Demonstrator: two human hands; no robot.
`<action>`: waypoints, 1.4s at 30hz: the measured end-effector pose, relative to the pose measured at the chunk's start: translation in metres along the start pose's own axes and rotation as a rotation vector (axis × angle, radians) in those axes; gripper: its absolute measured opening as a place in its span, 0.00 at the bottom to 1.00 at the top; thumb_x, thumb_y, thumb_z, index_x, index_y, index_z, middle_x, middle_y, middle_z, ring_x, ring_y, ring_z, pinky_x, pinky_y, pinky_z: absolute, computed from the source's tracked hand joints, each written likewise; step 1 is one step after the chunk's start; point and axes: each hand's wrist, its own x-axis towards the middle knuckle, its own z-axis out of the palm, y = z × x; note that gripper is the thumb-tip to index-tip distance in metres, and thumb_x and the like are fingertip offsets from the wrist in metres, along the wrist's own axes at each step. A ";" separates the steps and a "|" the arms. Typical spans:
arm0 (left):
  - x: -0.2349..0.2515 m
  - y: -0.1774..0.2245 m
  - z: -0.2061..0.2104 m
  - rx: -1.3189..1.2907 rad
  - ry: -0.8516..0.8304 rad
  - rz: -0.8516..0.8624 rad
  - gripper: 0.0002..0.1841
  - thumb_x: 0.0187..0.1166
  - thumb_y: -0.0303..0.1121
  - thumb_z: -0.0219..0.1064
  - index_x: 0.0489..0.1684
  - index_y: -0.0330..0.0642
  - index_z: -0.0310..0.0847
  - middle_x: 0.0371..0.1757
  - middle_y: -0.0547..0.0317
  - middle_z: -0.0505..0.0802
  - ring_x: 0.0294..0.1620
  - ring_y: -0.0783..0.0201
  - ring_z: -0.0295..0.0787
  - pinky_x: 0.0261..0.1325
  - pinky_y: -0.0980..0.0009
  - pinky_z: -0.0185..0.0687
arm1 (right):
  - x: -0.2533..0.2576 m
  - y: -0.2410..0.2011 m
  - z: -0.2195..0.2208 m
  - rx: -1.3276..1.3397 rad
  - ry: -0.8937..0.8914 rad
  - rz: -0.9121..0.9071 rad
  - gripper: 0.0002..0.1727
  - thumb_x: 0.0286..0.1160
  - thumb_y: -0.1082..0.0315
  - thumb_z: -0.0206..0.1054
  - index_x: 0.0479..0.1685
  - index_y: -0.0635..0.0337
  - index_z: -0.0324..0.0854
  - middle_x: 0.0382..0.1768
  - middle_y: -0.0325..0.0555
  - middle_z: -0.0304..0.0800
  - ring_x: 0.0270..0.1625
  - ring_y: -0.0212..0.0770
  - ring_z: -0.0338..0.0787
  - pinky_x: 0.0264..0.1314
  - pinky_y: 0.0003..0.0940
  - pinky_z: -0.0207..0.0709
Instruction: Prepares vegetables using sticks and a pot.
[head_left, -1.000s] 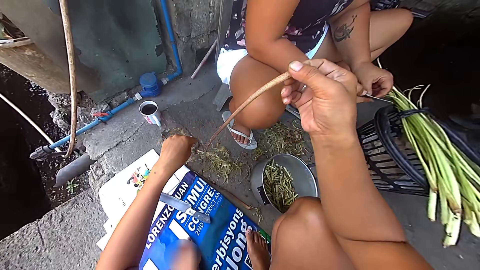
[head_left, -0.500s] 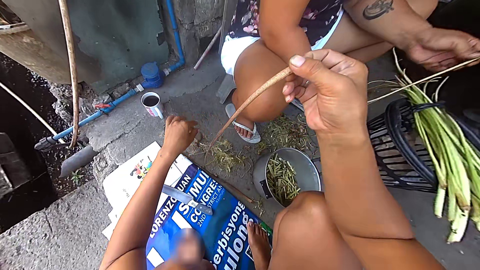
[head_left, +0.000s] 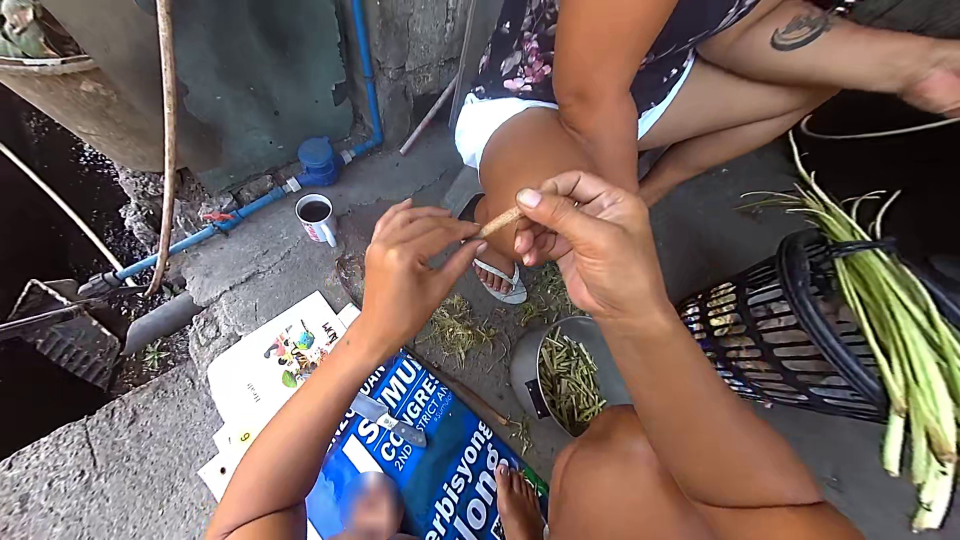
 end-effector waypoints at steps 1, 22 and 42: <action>0.000 0.000 -0.001 0.005 -0.009 -0.013 0.06 0.75 0.32 0.76 0.42 0.40 0.96 0.45 0.57 0.98 0.58 0.59 0.93 0.80 0.51 0.73 | 0.000 0.000 -0.001 -0.059 0.001 -0.024 0.02 0.81 0.69 0.69 0.42 0.55 0.82 0.28 0.37 0.92 0.21 0.26 0.87 0.22 0.18 0.83; -0.002 0.016 -0.001 0.381 -0.209 0.032 0.09 0.80 0.34 0.70 0.45 0.43 0.96 0.44 0.55 0.96 0.49 0.54 0.92 0.46 0.63 0.85 | -0.002 0.024 -0.002 -1.174 -0.254 -0.679 0.10 0.73 0.78 0.66 0.45 0.66 0.93 0.43 0.55 0.91 0.48 0.55 0.88 0.51 0.41 0.82; -0.007 0.014 -0.008 0.137 -0.087 0.017 0.08 0.80 0.32 0.71 0.45 0.39 0.95 0.47 0.54 0.97 0.49 0.64 0.94 0.56 0.72 0.86 | 0.007 0.014 -0.002 0.396 0.011 0.304 0.10 0.81 0.79 0.63 0.44 0.62 0.91 0.37 0.43 0.94 0.30 0.26 0.90 0.37 0.18 0.86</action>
